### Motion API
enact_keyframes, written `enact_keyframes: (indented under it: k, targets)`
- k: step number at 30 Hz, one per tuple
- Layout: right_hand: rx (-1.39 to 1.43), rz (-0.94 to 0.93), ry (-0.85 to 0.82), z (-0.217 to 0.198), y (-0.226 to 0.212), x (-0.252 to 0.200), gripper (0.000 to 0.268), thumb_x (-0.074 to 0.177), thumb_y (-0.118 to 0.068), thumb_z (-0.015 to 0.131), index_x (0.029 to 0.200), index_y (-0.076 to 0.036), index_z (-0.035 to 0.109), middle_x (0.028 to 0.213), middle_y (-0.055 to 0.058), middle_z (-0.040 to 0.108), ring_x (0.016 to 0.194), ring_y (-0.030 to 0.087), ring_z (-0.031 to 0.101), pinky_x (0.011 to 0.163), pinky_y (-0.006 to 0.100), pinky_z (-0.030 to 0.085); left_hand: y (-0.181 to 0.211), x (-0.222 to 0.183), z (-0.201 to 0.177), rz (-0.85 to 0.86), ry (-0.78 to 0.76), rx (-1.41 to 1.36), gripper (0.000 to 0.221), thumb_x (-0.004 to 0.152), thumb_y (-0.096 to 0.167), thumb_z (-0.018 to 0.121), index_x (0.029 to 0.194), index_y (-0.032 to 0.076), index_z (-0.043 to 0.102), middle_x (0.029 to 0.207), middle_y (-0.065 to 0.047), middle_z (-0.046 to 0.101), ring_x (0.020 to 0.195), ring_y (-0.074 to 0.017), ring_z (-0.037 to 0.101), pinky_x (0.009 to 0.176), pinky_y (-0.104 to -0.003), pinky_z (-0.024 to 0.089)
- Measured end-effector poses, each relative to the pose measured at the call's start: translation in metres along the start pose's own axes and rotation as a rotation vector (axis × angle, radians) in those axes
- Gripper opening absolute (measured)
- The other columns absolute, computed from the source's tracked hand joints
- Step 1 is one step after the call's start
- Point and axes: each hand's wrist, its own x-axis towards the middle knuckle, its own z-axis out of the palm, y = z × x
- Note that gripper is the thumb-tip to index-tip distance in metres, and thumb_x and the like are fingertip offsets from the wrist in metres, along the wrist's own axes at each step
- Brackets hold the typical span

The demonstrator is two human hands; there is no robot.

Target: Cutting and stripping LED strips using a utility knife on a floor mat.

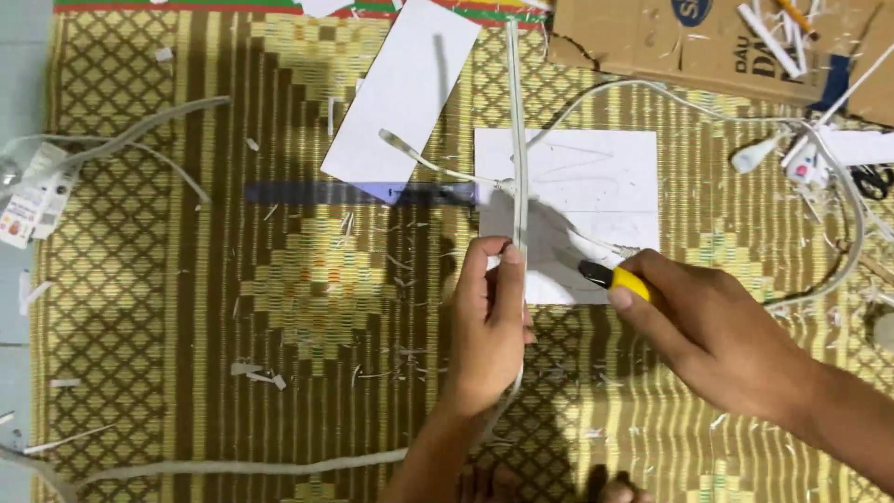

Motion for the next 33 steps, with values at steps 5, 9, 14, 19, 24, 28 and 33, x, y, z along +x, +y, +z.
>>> enact_keyframes:
  k: [5,9,14,19,24,28,33]
  targets:
    - [0.069,-0.084,0.117,0.010,-0.003,0.033,0.026,0.087,-0.036,0.045,0.091,-0.014,0.057,0.040,0.002,0.060,0.029,0.018,0.052,0.037,0.031,0.038,-0.001,0.016,0.007,-0.151,-0.018,-0.100,0.029,0.094,0.034,0.037,0.102,0.010,0.051,0.059,0.001,0.041,0.048,-0.0084,0.039,0.042,-0.024,0.037]
    - [-0.016,-0.277,0.222,0.026,0.001,0.066,0.033,0.086,-0.041,0.042,0.084,-0.011,0.054,0.036,0.001,0.053,0.027,0.018,0.052,0.033,0.031,0.041,-0.012,0.034,0.010,-0.076,0.018,-0.172,0.030,0.093,0.029,0.038,0.105,0.005,0.052,0.068,-0.002,0.048,0.052,-0.0092,0.043,0.044,-0.023,0.039]
    - [0.015,-0.207,0.226,0.033,0.002,0.082,0.031,0.085,-0.039,0.048,0.084,-0.009,0.059,0.040,0.004,0.057,0.031,0.022,0.052,0.038,0.033,0.035,-0.021,0.051,0.015,0.189,0.037,-0.119,0.014,0.093,0.011,0.038,0.086,0.005,0.048,0.062,0.002,0.039,0.053,-0.0079,0.033,0.047,-0.025,0.029]
    - [-0.019,-0.194,0.262,0.044,0.010,0.092,0.030,0.083,-0.041,0.053,0.083,-0.012,0.061,0.039,0.000,0.055,0.032,0.016,0.051,0.037,0.029,0.035,-0.022,0.057,0.021,0.041,-0.033,-0.199,0.014,0.094,0.014,0.043,0.085,0.005,0.049,0.058,0.002,0.042,0.047,-0.0062,0.036,0.041,-0.024,0.030]
    - [-0.029,-0.171,0.259,0.042,0.010,0.082,0.036,0.083,-0.044,0.048,0.070,-0.013,0.061,0.036,-0.001,0.052,0.030,0.018,0.049,0.038,0.029,0.034,-0.019,0.052,0.027,0.058,-0.013,-0.230,0.016,0.094,0.015,0.041,0.084,0.006,0.049,0.064,0.002,0.044,0.054,-0.0057,0.036,0.047,-0.023,0.034]
    - [-0.026,-0.186,0.346,0.040,0.009,0.073,0.034,0.082,-0.042,0.050,0.070,-0.012,0.061,0.036,0.001,0.052,0.029,0.019,0.047,0.036,0.030,0.035,-0.014,0.042,0.027,-0.052,-0.057,-0.258,0.019,0.093,0.021,0.040,0.098,0.006,0.051,0.065,-0.001,0.044,0.048,-0.0086,0.039,0.038,-0.023,0.030]
    - [-0.198,-0.178,0.321,0.048,0.020,0.063,0.055,0.079,-0.063,0.028,0.073,-0.019,0.060,0.029,-0.006,0.039,0.023,0.013,0.038,0.031,0.029,0.035,-0.017,0.026,0.023,-0.165,-0.048,-0.223,0.023,0.094,0.025,0.040,0.095,0.008,0.055,0.054,0.000,0.042,0.043,-0.0087,0.038,0.036,-0.024,0.036]
